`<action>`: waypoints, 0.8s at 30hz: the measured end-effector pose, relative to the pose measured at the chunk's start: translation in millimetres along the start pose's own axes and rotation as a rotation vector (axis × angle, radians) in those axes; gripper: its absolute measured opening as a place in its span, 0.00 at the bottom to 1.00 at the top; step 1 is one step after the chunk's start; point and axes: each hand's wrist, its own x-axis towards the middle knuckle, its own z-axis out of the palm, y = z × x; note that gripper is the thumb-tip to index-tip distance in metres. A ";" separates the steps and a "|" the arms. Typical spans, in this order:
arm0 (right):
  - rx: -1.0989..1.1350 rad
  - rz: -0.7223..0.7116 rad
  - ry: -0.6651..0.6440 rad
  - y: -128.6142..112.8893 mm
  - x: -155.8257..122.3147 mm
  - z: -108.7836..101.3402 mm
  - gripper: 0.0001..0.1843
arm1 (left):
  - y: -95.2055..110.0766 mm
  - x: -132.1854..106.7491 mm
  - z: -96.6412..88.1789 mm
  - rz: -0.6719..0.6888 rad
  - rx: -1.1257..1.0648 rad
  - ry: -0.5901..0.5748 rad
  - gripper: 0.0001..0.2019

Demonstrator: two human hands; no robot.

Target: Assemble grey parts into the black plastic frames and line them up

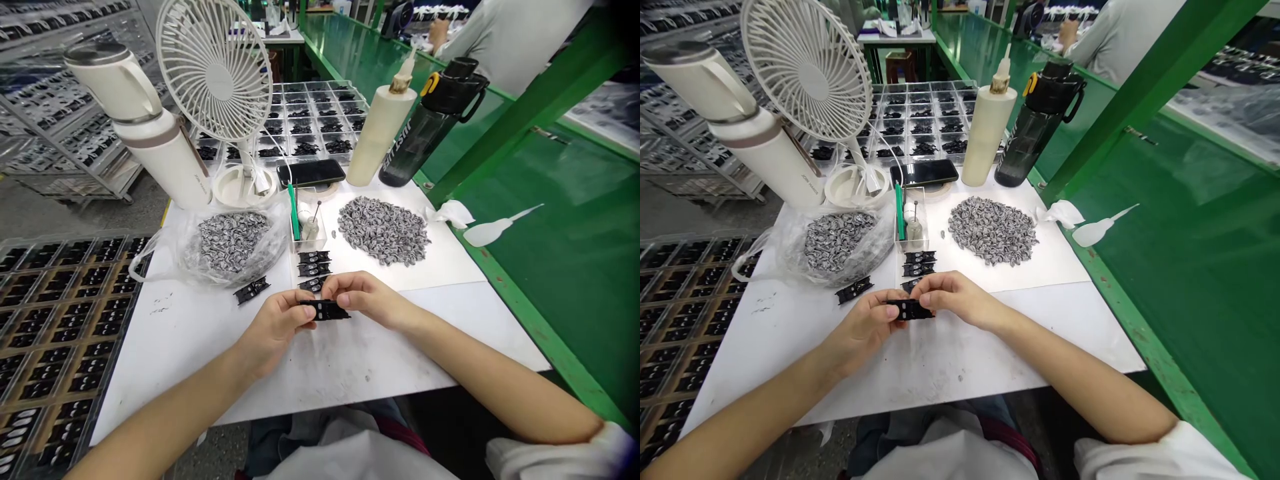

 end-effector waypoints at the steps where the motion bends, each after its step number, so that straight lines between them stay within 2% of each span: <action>1: -0.001 -0.010 -0.016 0.1 -0.2 0.0 0.11 | 0.4 -0.5 -0.2 -0.008 0.006 -0.014 0.08; 5: -0.009 -0.049 -0.089 -0.4 -1.7 1.0 0.14 | 2.1 -1.8 -0.8 0.012 0.036 -0.081 0.07; 12: -0.091 -0.145 -0.060 -0.1 -3.4 4.3 0.18 | 2.1 -2.4 -1.4 0.048 0.040 -0.116 0.07; 20: -0.198 -0.280 -0.094 -1.5 -8.6 1.4 0.14 | 1.3 -5.2 -0.2 0.291 0.265 -0.131 0.04; 24: -0.211 -0.317 -0.099 -1.3 -10.0 1.4 0.13 | 0.5 -6.8 -0.9 0.339 0.330 -0.135 0.04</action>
